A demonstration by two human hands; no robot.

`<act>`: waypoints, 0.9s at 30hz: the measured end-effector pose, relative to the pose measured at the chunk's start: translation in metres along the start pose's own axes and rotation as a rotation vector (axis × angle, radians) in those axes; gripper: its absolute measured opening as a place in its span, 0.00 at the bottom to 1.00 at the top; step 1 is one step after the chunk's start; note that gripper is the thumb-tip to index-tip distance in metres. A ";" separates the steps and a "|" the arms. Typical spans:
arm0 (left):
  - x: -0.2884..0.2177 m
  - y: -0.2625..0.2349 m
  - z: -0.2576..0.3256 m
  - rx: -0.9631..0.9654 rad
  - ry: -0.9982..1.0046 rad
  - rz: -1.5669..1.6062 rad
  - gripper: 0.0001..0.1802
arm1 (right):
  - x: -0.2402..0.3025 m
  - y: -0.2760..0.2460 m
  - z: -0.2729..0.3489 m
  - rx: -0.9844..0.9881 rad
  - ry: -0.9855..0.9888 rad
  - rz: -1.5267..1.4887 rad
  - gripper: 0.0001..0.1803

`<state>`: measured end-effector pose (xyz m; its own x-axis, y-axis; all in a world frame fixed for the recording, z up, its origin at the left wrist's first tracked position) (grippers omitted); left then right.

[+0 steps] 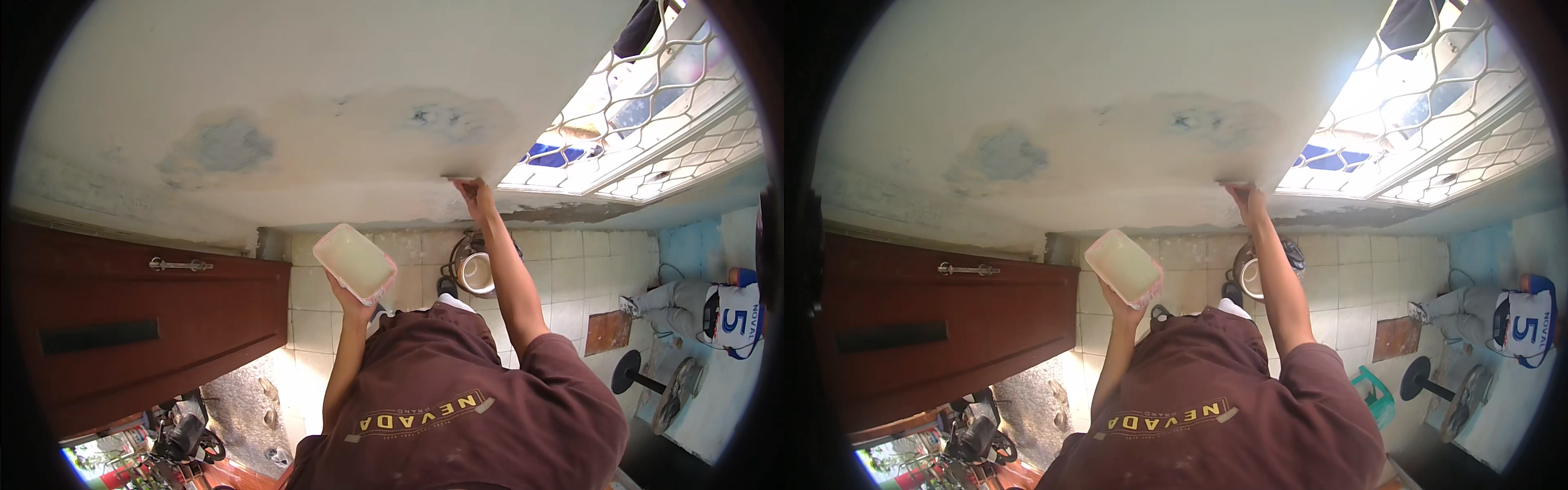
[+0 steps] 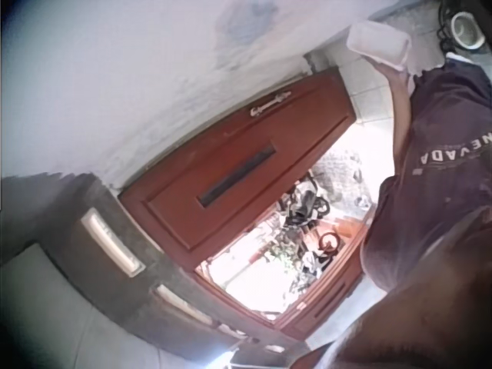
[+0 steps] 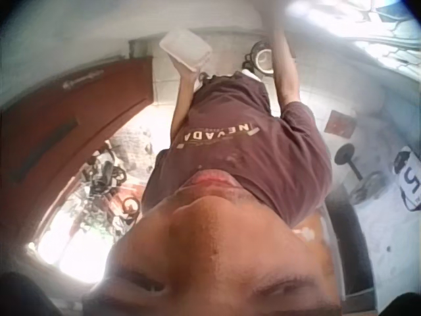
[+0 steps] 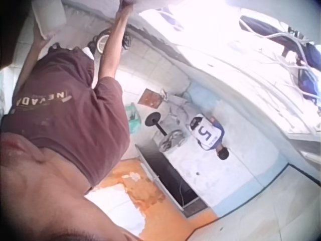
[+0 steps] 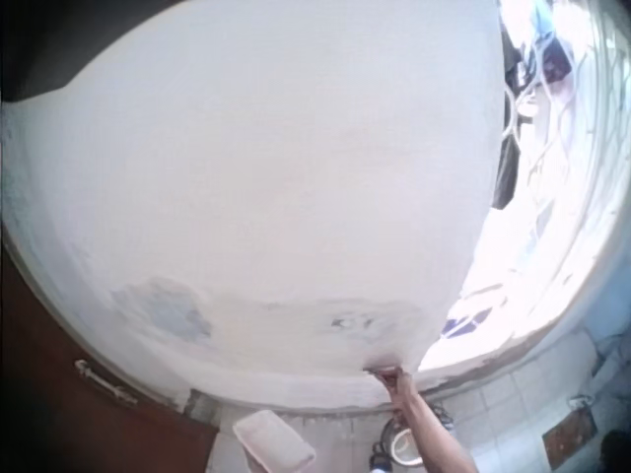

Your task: The person applies patching compound to a damaged area of a wall using a putty knife and a plastic container.

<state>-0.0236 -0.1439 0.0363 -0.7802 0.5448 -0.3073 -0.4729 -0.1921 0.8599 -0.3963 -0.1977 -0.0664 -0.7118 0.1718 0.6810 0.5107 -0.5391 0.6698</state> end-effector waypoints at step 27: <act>0.107 -0.016 0.030 -0.168 0.106 0.008 0.35 | -0.082 -0.026 -0.007 0.114 0.283 -0.108 0.17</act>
<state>-0.0871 -0.0582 0.0017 -0.8190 0.4551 -0.3496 -0.5211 -0.3345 0.7852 -0.3551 -0.2037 -0.1421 -0.8626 -0.0214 0.5055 0.4640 -0.4316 0.7736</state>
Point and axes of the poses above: each hand's wrist, its own z-axis away from the middle knuckle, its own y-axis out of the palm, x = y × z, the point moved 9 cm from there along -z, towards the middle knuckle, and after that the axes turned 3 degrees about -y, right-handed, at the moved point
